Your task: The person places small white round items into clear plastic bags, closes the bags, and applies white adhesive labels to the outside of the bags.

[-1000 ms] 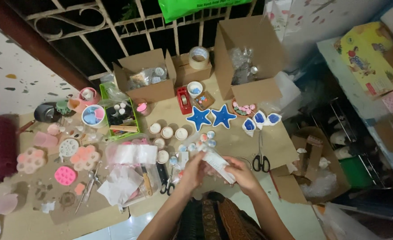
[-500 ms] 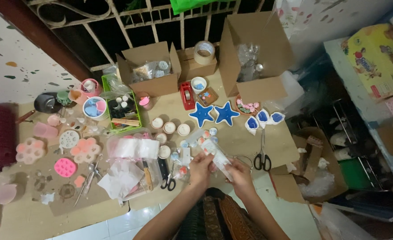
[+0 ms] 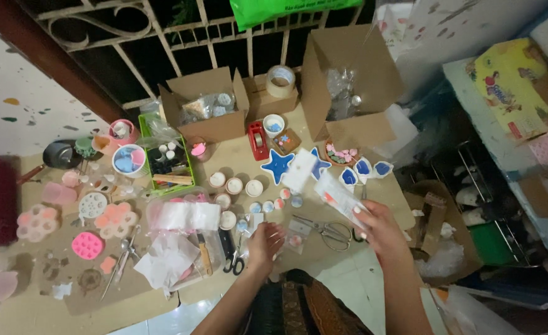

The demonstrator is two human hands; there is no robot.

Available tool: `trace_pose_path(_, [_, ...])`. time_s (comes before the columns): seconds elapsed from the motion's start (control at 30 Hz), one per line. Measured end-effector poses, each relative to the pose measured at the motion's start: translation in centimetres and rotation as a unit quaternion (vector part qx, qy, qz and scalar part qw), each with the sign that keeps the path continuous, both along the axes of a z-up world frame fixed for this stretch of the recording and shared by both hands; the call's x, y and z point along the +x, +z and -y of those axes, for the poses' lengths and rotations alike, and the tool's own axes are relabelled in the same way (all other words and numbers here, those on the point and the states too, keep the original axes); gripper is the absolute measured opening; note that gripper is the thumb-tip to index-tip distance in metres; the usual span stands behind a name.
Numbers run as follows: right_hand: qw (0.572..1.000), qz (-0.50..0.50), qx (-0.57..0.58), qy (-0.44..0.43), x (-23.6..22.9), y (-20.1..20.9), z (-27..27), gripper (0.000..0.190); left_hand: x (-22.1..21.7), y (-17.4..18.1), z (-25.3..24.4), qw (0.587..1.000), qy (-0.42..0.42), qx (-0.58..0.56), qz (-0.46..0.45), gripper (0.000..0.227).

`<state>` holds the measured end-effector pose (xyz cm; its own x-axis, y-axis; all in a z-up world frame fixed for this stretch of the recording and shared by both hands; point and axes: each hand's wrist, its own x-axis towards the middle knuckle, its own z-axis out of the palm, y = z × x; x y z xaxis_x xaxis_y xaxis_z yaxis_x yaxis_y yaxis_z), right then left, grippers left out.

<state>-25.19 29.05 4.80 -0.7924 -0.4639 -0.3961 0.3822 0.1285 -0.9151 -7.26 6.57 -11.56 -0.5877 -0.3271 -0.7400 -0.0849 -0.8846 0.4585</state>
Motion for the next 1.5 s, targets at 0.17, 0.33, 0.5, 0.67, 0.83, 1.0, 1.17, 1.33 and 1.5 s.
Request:
trace_pose_path(0.17, [0.985,-0.049,0.146,0.074,-2.3,-5.9,0.1,0.032,0.9,-11.7,-1.6,0.989,-0.026,0.132,-0.065,0.044])
trace_pose_path(0.33, [0.961,-0.019,0.254,0.111,-1.8,-6.1,-0.1,0.028,-0.1,2.5,-2.2,0.955,-0.134,0.265,0.017,0.077])
trace_pose_path(0.5, [0.984,0.025,0.09,0.154,-0.8,-5.7,-0.5,0.031,-2.3,4.3,-2.5,0.977,-0.113,0.148,-0.104,0.052])
trace_pose_path(0.67, [0.976,0.0,0.147,0.159,0.8,-2.6,-0.4,0.029,-2.8,3.5,-1.6,0.988,-0.074,-0.026,-0.131,0.032])
trace_pose_path(0.83, [0.969,-0.025,0.196,0.146,0.0,-3.9,-3.3,0.028,-3.1,3.4,-0.3,0.981,-0.008,-0.158,-0.11,0.022])
trace_pose_path(1.0, [0.979,-0.011,0.143,0.144,-0.2,-4.7,-3.0,0.028,-3.0,4.9,-0.1,0.991,-0.03,-0.08,-0.1,0.018])
trace_pose_path(1.17, [0.975,-0.029,0.17,0.143,-0.2,-3.8,-3.8,0.029,-2.5,3.4,1.9,0.987,0.04,-0.135,-0.075,0.016])
trace_pose_path(1.33, [0.98,0.047,0.195,0.002,-2.2,-14.1,-6.2,0.031,-1.4,3.9,4.5,0.985,0.114,-0.116,-0.061,0.016])
trace_pose_path(1.5, [0.949,-0.214,0.231,0.018,-1.9,-22.7,-3.3,0.04,-1.7,8.1,2.9,0.989,0.105,-0.088,-0.053,0.028])
